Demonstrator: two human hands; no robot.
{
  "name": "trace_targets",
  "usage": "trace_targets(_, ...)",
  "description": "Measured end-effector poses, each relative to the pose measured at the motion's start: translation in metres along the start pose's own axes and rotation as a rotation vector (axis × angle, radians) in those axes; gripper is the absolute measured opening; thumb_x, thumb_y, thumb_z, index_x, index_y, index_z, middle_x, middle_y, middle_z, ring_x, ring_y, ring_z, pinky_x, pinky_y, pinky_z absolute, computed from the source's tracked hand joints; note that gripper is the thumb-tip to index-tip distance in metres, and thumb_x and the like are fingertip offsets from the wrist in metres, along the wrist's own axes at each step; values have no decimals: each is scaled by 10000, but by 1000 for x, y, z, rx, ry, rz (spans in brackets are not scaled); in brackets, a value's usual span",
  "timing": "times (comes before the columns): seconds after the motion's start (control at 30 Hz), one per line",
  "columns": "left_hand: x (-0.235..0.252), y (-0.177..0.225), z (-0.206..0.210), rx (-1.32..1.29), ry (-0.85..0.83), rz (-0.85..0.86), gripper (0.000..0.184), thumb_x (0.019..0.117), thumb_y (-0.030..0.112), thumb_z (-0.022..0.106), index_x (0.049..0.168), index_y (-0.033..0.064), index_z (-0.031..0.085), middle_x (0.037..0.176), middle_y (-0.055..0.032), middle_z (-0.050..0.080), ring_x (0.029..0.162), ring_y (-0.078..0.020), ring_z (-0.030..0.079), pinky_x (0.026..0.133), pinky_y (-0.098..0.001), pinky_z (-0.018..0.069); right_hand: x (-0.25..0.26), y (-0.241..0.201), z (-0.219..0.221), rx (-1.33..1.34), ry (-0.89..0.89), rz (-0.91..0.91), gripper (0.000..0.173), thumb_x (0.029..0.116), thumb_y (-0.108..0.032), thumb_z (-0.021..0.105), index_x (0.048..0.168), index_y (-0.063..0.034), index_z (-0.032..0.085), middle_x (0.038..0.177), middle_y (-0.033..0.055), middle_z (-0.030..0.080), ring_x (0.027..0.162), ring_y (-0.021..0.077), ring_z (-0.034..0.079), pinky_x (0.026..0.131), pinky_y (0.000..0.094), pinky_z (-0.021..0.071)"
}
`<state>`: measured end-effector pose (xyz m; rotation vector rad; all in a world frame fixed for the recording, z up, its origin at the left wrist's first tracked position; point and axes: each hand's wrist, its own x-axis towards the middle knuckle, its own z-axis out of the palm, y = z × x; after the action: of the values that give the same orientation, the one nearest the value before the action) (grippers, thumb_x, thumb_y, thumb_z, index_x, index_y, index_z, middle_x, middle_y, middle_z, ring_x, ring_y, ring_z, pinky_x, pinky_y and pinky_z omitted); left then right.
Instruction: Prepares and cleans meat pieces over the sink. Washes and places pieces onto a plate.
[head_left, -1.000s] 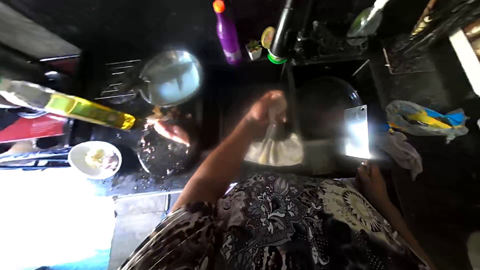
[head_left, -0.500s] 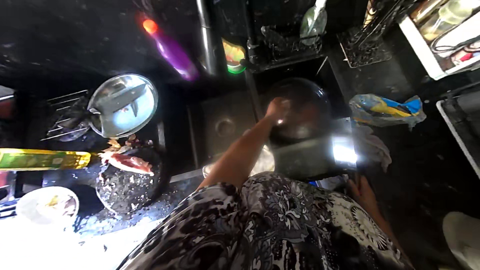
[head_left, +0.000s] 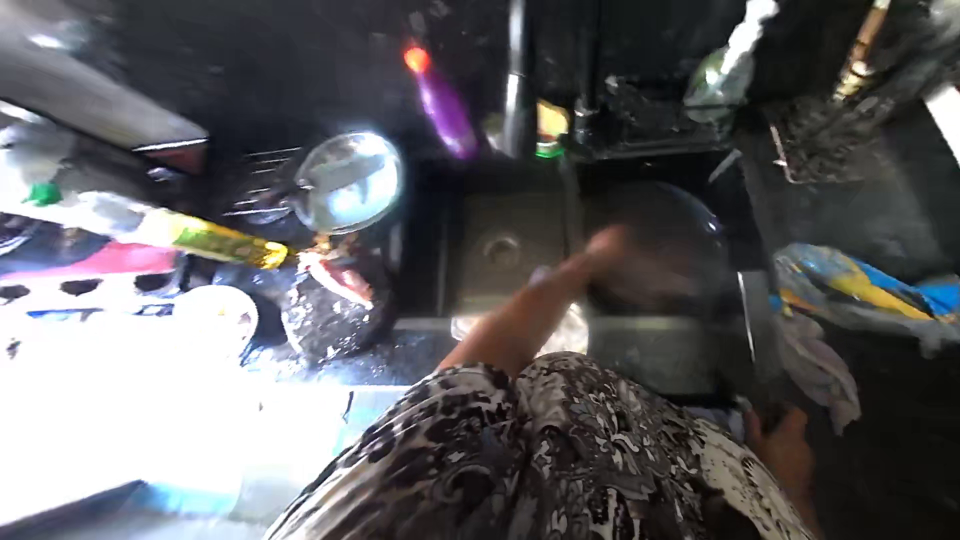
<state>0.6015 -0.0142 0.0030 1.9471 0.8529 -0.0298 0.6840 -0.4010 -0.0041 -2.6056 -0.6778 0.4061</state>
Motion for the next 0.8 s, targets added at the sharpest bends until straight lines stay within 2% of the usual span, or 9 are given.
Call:
trace_targets(0.1, -27, 7, -35, 193, 97, 48, 418, 1000, 229, 648, 1402, 116, 612, 1349, -165, 655, 1243, -341, 633, 1064, -588, 493, 12, -4, 3, -40, -36, -8, 570, 1014, -199, 619, 1446, 126, 441, 1371, 396, 540, 1262, 552, 558, 1069, 662, 436)
trace_targets(0.17, -42, -11, -69, 238, 221, 1, 338, 1032, 186, 570, 1348, 100, 652, 1322, -166, 666, 1221, -337, 644, 1044, -565, 510, 18, -18, 3, -69, -102, 28, 534, 1005, -152, 622, 1433, 127, 468, 1406, 391, 516, 1316, 534, 524, 1110, 631, 414)
trace_targets(0.23, -69, -37, -109, 282, 356, -102, 312, 1036, 159, 559, 1317, 67, 656, 1327, -185, 651, 1220, -359, 636, 1035, -567, 512, 20, -22, 8, -88, -109, 11, 520, 1010, -147, 609, 1426, 135, 474, 1417, 386, 511, 1336, 526, 508, 1127, 614, 405)
trace_targets(0.3, -90, -86, -151, 384, 457, -236, 338, 1013, 164, 592, 1340, 101, 653, 1387, -163, 615, 1287, -351, 588, 1056, -558, 500, 21, -20, 15, -104, -68, -51, 541, 1015, -194, 598, 1430, 130, 473, 1427, 378, 506, 1341, 521, 506, 1127, 608, 413)
trace_targets(0.33, -102, -112, -171, 452, 496, -309, 344, 997, 160, 616, 1336, 117, 659, 1407, -162, 600, 1311, -365, 563, 1050, -577, 495, 21, -27, 12, -89, -85, -49, 552, 1022, -199, 598, 1444, 129, 461, 1450, 383, 482, 1370, 527, 472, 1153, 604, 381)
trace_targets(0.43, -148, -173, -229, 630, 525, -514, 374, 950, 145, 647, 1320, 92, 655, 1426, -217, 561, 1337, -450, 504, 1008, -667, 464, 25, -29, 17, -117, -79, -82, 567, 1005, -232, 636, 1437, 106, 490, 1445, 396, 468, 1363, 552, 454, 1144, 629, 375)
trace_targets(0.53, -185, -223, -274, 688, 519, -606, 353, 966, 169, 641, 1301, 61, 651, 1399, -263, 556, 1300, -488, 516, 1015, -676, 453, 25, -39, 20, -262, -33, -56, 604, 976, -328, 663, 1431, 44, 528, 1405, 379, 517, 1315, 557, 500, 1080, 679, 411)
trace_targets(0.7, -210, -272, -303, 816, 443, -505, 298, 979, 65, 598, 1272, 64, 653, 1309, -223, 611, 1245, -439, 566, 1018, -641, 448, 10, -68, 27, -357, 36, 125, 689, 978, -407, 648, 1496, 9, 468, 1475, 383, 444, 1369, 584, 423, 1036, 751, 385)
trace_targets(0.8, -208, -293, -315, 806, 409, -381, 273, 997, 134, 618, 1262, 83, 658, 1276, -209, 632, 1231, -433, 575, 1002, -630, 460, 4, -80, 35, -394, 90, 141, 710, 984, -432, 622, 1500, 26, 451, 1478, 391, 432, 1365, 589, 424, 1021, 766, 386)
